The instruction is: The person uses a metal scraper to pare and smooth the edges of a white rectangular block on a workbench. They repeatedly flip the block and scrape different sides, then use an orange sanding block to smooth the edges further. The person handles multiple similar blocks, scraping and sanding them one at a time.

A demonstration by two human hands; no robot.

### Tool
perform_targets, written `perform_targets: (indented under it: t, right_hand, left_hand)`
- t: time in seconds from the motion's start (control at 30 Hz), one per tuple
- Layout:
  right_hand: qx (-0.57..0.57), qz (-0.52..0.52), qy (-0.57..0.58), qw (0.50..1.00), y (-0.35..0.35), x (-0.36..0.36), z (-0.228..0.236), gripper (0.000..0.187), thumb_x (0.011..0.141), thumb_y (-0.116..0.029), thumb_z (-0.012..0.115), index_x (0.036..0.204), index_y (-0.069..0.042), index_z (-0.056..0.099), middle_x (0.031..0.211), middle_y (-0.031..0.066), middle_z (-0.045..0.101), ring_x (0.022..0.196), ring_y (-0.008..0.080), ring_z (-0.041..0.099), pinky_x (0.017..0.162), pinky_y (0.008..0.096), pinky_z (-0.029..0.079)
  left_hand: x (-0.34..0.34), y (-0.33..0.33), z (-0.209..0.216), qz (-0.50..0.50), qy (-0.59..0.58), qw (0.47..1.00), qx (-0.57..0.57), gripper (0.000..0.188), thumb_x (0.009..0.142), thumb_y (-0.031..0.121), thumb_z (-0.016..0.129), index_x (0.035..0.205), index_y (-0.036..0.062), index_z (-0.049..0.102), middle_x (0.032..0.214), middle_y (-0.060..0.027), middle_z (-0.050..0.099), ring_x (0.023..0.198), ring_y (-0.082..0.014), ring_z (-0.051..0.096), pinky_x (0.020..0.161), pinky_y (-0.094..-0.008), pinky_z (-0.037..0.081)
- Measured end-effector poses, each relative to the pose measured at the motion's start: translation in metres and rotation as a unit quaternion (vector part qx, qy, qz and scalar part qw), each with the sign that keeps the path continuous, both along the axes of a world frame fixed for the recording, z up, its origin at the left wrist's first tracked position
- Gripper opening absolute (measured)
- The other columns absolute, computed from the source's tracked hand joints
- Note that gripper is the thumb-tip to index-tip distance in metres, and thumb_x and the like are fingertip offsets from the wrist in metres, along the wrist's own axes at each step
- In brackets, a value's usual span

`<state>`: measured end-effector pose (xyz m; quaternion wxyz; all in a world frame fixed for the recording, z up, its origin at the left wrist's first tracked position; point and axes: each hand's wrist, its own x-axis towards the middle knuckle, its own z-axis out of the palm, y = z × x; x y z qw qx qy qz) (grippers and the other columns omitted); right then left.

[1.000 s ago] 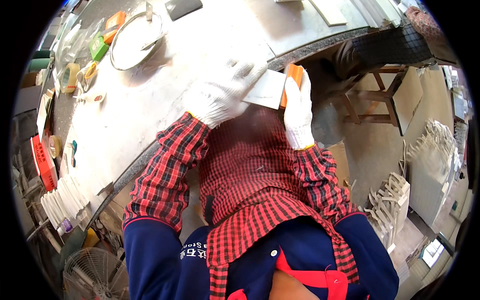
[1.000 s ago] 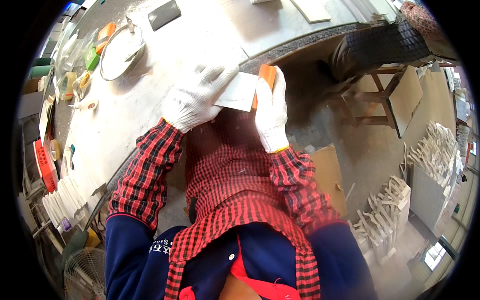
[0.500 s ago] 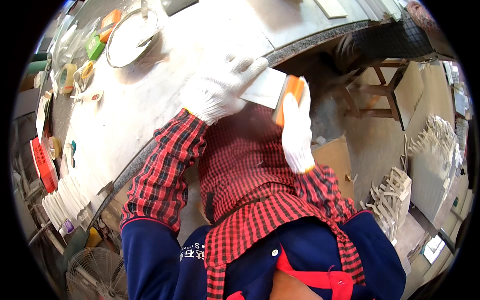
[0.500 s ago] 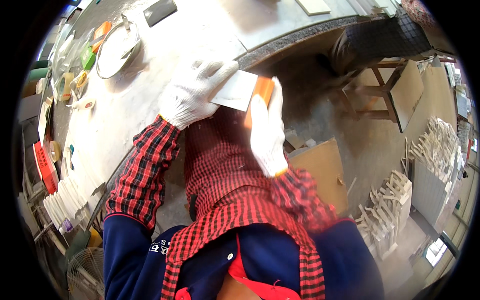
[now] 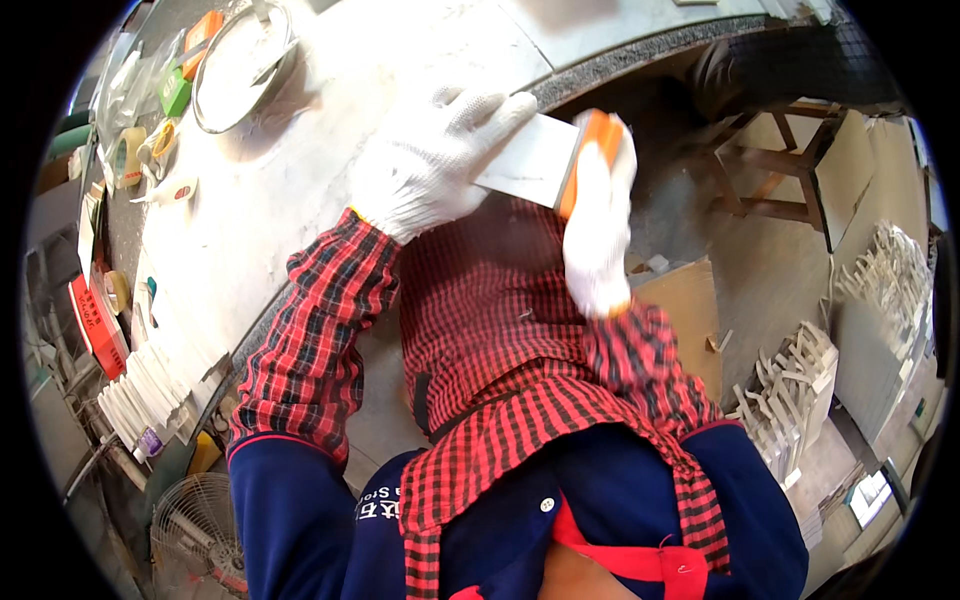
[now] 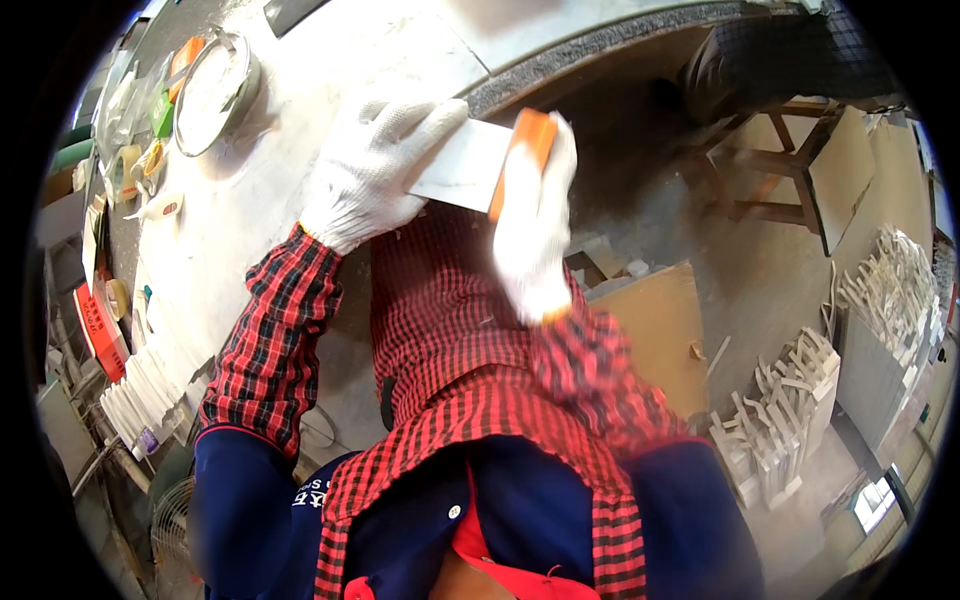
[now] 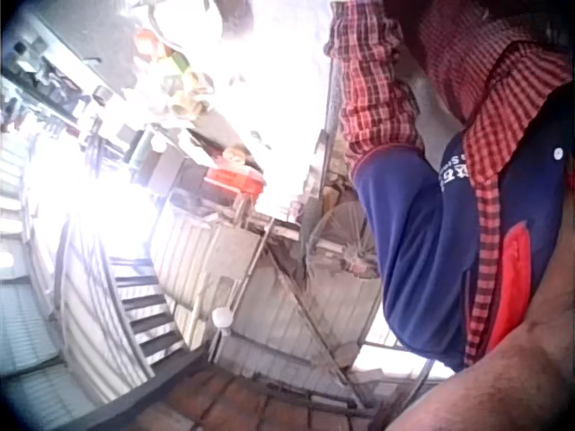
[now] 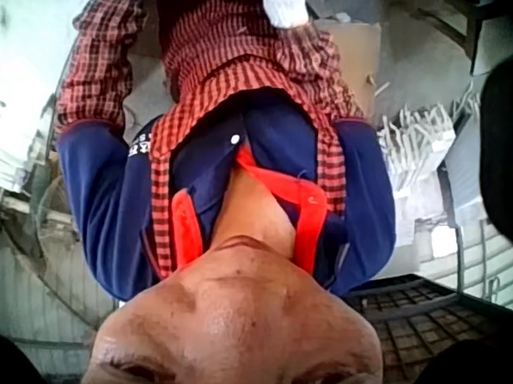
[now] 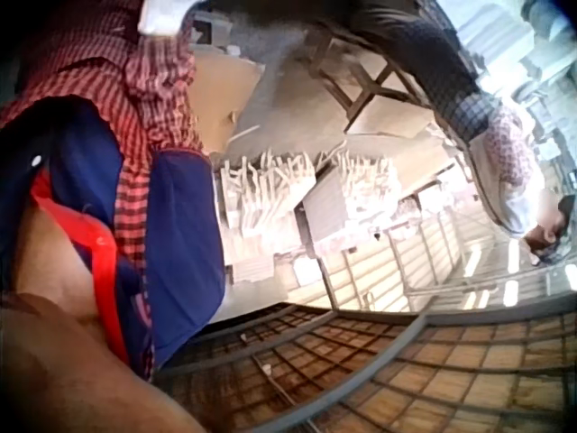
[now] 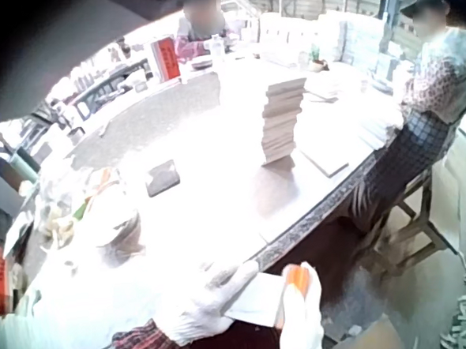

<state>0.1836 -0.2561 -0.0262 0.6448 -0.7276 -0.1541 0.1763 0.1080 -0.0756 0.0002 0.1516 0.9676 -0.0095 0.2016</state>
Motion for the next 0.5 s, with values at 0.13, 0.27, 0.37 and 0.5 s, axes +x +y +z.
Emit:
perform_targets:
  t: [0.13, 0.27, 0.37, 0.5]
  right_hand:
    - [-0.025, -0.007, 0.097, 0.995, 0.013, 0.02, -0.036, 0.058, 0.108, -0.034, 0.045, 0.153, 0.0, 0.033, 0.145, 0.0196, 0.051, 0.132, 0.0282, 0.05, 0.11, 0.0358, 0.04]
    - [0.051, -0.015, 0.16, 0.986, -0.015, 0.015, -0.034, 0.061, 0.109, -0.039, 0.042, 0.156, -0.001, 0.03, 0.149, 0.0159, 0.048, 0.134, 0.0226, 0.048, 0.112, 0.0328, 0.039]
    - [0.065, 0.003, 0.126, 0.99, -0.022, 0.004, -0.003, 0.062, 0.11, -0.039, 0.041, 0.158, -0.002, 0.026, 0.155, 0.0145, 0.04, 0.14, 0.0228, 0.042, 0.116, 0.0331, 0.034]
    - [0.001, 0.033, 0.0, 0.999, -0.025, -0.013, -0.003, 0.065, 0.106, -0.032, 0.05, 0.155, 0.004, 0.029, 0.154, 0.0206, 0.042, 0.142, 0.0296, 0.044, 0.117, 0.0366, 0.033]
  left_hand:
    - [-0.002, 0.004, 0.003, -0.005, 0.014, 1.0, 0.023, 0.076, 0.059, 0.007, 0.08, 0.133, 0.0162, 0.065, 0.122, -0.0031, 0.064, 0.11, -0.0286, 0.059, 0.096, -0.0405, 0.05]
    - [0.0, 0.003, 0.005, -0.003, 0.024, 0.999, 0.027, 0.071, 0.065, 0.012, 0.082, 0.133, 0.016, 0.065, 0.122, -0.0048, 0.063, 0.113, -0.0287, 0.058, 0.099, -0.0409, 0.048]
    - [-0.003, 0.0, 0.005, 0.023, 0.052, 0.998, 0.027, 0.069, 0.065, 0.013, 0.082, 0.132, 0.0152, 0.066, 0.123, -0.005, 0.063, 0.113, -0.029, 0.058, 0.101, -0.041, 0.047]
    - [-0.002, 0.001, 0.008, 0.019, 0.061, 0.998, 0.022, 0.067, 0.067, 0.013, 0.082, 0.132, 0.0144, 0.067, 0.122, -0.006, 0.063, 0.113, -0.0295, 0.058, 0.1, -0.0411, 0.047]
